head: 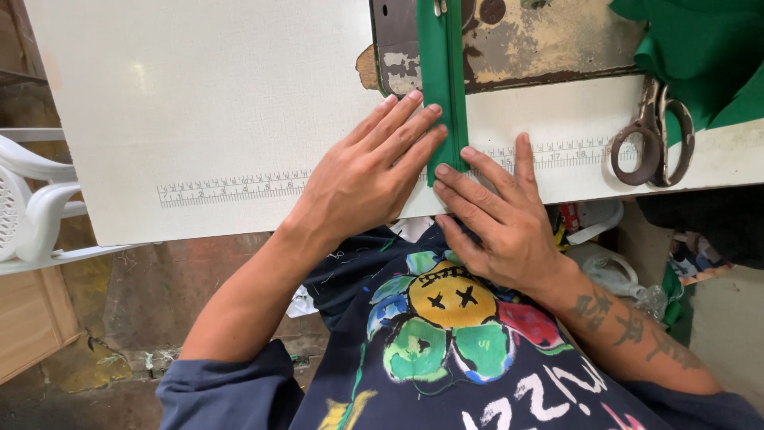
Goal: Folding and aligning green fabric strips at a sewing machine for assembly.
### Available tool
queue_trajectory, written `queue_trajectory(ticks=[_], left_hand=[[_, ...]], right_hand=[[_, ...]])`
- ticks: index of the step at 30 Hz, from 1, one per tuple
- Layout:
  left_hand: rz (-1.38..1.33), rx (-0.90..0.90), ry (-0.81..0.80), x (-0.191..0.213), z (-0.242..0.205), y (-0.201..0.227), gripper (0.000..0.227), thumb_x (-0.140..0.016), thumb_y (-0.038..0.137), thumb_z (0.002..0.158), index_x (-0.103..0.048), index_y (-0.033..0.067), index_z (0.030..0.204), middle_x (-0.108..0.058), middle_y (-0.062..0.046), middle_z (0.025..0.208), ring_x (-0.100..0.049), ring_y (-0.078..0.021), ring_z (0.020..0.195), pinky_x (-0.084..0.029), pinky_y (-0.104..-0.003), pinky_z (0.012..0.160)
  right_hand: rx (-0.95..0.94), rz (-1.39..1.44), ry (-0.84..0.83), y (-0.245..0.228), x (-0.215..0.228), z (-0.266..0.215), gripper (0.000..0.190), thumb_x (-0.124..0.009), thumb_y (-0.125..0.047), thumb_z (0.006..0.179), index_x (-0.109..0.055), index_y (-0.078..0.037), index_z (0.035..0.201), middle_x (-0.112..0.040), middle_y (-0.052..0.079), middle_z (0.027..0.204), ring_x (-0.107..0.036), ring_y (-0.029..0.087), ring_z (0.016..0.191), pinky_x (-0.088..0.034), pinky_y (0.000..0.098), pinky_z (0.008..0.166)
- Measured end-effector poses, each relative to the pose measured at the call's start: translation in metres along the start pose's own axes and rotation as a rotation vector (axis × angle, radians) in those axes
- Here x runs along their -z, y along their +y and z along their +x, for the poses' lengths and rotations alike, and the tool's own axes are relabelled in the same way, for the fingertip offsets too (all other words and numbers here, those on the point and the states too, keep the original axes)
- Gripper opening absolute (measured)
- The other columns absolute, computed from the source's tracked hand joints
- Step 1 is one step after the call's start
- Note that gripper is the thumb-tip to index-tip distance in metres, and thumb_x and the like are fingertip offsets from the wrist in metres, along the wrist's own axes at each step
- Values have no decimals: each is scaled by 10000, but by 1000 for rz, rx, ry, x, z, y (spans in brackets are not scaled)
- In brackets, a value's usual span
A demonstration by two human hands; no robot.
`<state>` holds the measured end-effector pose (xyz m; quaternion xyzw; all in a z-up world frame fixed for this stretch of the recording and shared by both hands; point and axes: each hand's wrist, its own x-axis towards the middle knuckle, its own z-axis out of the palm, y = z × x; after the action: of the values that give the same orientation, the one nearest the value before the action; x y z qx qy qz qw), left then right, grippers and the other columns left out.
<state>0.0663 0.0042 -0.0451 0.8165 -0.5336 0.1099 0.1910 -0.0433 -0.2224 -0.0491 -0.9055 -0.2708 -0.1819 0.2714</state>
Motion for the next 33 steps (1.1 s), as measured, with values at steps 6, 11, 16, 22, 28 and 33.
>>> queue_trajectory(ticks=[6,11,16,22,28,33], left_hand=[[5,0,-11,-9,9,-5,349,-608,110,1186,-673,-80,1471,-595,-261,1580,-501,-414,1528,-435,-518,1310],[19,-18,-50,-8,3,-4,340,-610,153,1212,-671,-24,1495,-569,-229,1619,-495,-414,1539,-413,-528,1319],[41,-18,-64,-9,1,-5,337,-667,159,1205,-678,4,1503,-568,-211,1635,-426,-427,1562,-375,-540,1328],[-4,10,-24,-6,3,-2,289,-672,172,1197,-706,-4,1424,-616,-223,1586,-397,-457,1550,-398,-569,1311],[-141,61,-119,7,5,2,523,-620,336,1184,-555,15,1593,-473,-224,1697,-276,-435,1630,-282,-581,1376],[-123,-68,59,2,5,9,474,-726,330,1164,-664,-57,1431,-651,-242,1502,-518,-434,1502,-427,-569,1305]], right_hand=[[-15,48,13,1,1,-1,282,-811,-136,1059,-802,47,1274,-765,179,1381,-650,467,1390,-208,813,1276],[-21,40,-45,3,7,3,316,-872,-180,1026,-803,16,1263,-767,143,1391,-623,451,1415,-175,801,1292],[-18,41,-8,32,16,10,297,-864,-132,1081,-742,-65,1343,-708,179,1371,-618,432,1417,-119,774,1340],[130,-45,-49,34,16,19,94,-816,-90,1126,-756,-26,1158,-653,188,1097,-698,482,1245,-187,854,1277],[119,-72,-45,35,10,25,193,-798,-59,1156,-706,49,1024,-607,180,1062,-688,488,1297,-155,811,1326],[68,-14,-32,30,21,32,160,-729,-68,1155,-659,28,1048,-544,180,1067,-640,482,1344,-153,852,1299]])
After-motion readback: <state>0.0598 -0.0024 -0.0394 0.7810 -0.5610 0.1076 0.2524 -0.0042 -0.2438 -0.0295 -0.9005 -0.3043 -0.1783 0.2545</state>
